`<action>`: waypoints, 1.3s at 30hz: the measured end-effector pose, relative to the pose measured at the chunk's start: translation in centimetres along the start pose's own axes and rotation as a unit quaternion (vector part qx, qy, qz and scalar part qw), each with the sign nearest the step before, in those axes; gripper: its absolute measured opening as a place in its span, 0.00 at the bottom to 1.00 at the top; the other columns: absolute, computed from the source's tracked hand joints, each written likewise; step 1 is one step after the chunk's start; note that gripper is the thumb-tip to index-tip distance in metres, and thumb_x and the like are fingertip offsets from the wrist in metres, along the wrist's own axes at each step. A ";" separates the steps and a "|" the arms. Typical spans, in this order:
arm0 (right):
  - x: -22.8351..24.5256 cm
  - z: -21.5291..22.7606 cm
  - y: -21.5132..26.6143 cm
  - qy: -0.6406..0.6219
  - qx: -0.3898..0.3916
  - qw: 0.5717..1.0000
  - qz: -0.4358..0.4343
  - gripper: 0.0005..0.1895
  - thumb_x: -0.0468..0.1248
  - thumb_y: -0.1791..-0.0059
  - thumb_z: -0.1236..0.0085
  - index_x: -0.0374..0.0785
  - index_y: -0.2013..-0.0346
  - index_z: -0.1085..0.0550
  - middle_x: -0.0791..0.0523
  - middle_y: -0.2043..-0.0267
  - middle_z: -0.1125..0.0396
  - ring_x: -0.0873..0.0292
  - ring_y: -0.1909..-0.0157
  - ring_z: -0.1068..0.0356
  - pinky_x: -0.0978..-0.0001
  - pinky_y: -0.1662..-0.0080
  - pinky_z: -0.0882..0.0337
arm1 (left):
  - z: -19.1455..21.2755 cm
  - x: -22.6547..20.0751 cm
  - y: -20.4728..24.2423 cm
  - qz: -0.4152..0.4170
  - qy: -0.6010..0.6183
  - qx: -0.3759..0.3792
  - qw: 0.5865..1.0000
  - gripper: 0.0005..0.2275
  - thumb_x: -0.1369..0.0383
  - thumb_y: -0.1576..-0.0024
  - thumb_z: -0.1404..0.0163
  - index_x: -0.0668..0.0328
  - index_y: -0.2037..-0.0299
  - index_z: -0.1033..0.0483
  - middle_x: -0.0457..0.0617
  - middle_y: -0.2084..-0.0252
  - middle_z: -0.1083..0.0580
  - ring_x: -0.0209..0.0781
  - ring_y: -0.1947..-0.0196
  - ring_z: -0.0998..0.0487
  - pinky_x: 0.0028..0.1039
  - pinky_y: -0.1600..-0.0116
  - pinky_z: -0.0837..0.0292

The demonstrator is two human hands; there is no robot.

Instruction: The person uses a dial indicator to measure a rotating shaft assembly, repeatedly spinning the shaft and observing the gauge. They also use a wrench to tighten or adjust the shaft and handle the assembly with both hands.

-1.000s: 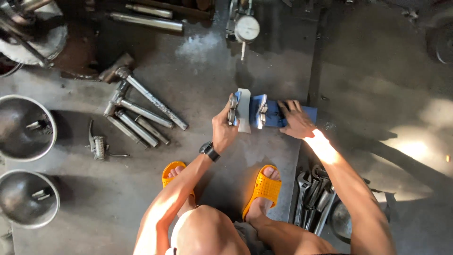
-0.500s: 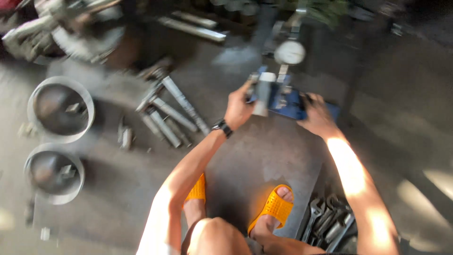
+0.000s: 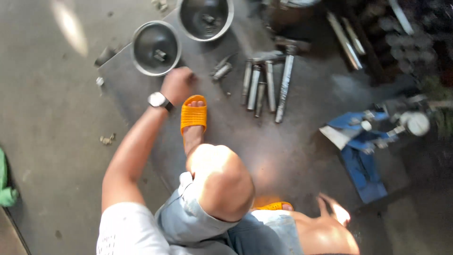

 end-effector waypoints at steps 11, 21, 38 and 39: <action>23.2 6.1 -4.3 -0.036 -0.001 0.990 0.139 0.06 0.33 0.57 0.47 0.35 0.71 0.24 0.57 0.70 0.27 0.67 0.65 0.29 0.78 0.56 0.32 | -1.6 26.3 0.2 0.241 -0.096 -0.020 0.965 0.22 0.64 0.60 0.43 0.70 0.63 0.40 0.66 0.63 0.36 0.67 0.61 0.36 0.43 0.54 0.38; 41.7 2.8 -15.2 0.189 0.131 0.973 -0.007 0.15 0.45 0.59 0.49 0.46 0.62 0.24 0.63 0.58 0.27 0.65 0.53 0.30 0.75 0.51 0.35 | 6.7 17.3 -3.9 0.129 -0.325 0.131 0.928 0.36 0.60 0.60 0.45 0.77 0.43 0.42 0.56 0.53 0.33 0.46 0.58 0.32 0.28 0.51 0.37; 36.1 -4.9 -25.1 -0.130 -0.059 0.978 0.154 0.09 0.34 0.54 0.43 0.38 0.79 0.30 0.57 0.81 0.38 0.70 0.69 0.41 0.73 0.68 0.37 | 5.2 -9.0 -18.5 -0.431 0.053 -0.226 0.872 0.08 0.70 0.42 0.65 0.63 0.65 0.32 0.64 0.55 0.34 0.57 0.57 0.30 0.43 0.52 0.35; 36.5 -5.1 -24.8 -0.133 -0.055 0.977 0.159 0.09 0.34 0.54 0.43 0.38 0.79 0.30 0.57 0.81 0.38 0.70 0.69 0.41 0.73 0.68 0.37 | 4.3 -9.0 -19.4 -0.429 0.046 -0.227 0.873 0.08 0.70 0.42 0.65 0.63 0.65 0.32 0.64 0.55 0.34 0.57 0.57 0.30 0.43 0.52 0.35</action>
Point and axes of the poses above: each hand's wrist, its own y-axis away from the middle knuckle, its own z-axis out of the back of the hand, x = y × z, the point moved 4 cm from there along -y, towards the middle knuckle
